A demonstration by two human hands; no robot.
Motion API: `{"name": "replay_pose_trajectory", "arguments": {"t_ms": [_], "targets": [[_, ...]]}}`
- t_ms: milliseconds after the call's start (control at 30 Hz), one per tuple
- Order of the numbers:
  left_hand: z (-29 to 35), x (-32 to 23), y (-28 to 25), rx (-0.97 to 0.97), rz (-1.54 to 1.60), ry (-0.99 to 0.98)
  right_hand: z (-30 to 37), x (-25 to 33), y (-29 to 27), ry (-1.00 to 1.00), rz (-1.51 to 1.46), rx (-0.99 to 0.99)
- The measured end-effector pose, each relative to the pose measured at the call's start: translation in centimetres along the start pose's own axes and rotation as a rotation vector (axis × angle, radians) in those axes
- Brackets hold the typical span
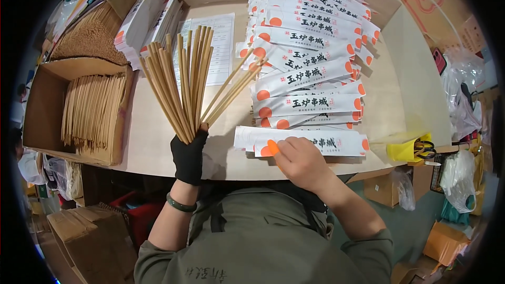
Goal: Manually packing thin wooden sticks into printed paper sleeves at a factory workstation.
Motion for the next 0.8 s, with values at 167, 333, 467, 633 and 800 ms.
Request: {"name": "replay_pose_trajectory", "arguments": {"t_ms": [167,333,467,633,800], "targets": [[0.6,0.1,-2.3,0.07,-0.044,0.026,0.1,-0.3,0.1,0.147,-0.081,-0.231],[1.2,-0.3,-3.5,0.234,-0.061,-0.032,-0.4,-1.5,-1.1,0.288,-0.175,-0.283],[1.9,-1.2,-4.3,0.267,-0.134,-0.086,-1.5,-3.0,-3.2,0.832,-0.835,-0.333],[1.6,-1.8,-5.5,0.332,-0.168,-0.052,-2.0,-4.1,-4.5,0.852,-0.952,-0.356],[1.1,-2.6,-6.7,0.385,-0.258,-0.032,-1.8,-4.2,-4.7,0.815,-0.979,-0.335]]}}
Point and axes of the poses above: each hand's wrist, its own z-axis away from the middle knuckle, its own y-axis out of the palm, x = y × z, the point moved 1 cm from there along -z, towards the middle knuckle, and after that the axes turned 14 degrees about -y, right-handed, at the moved point
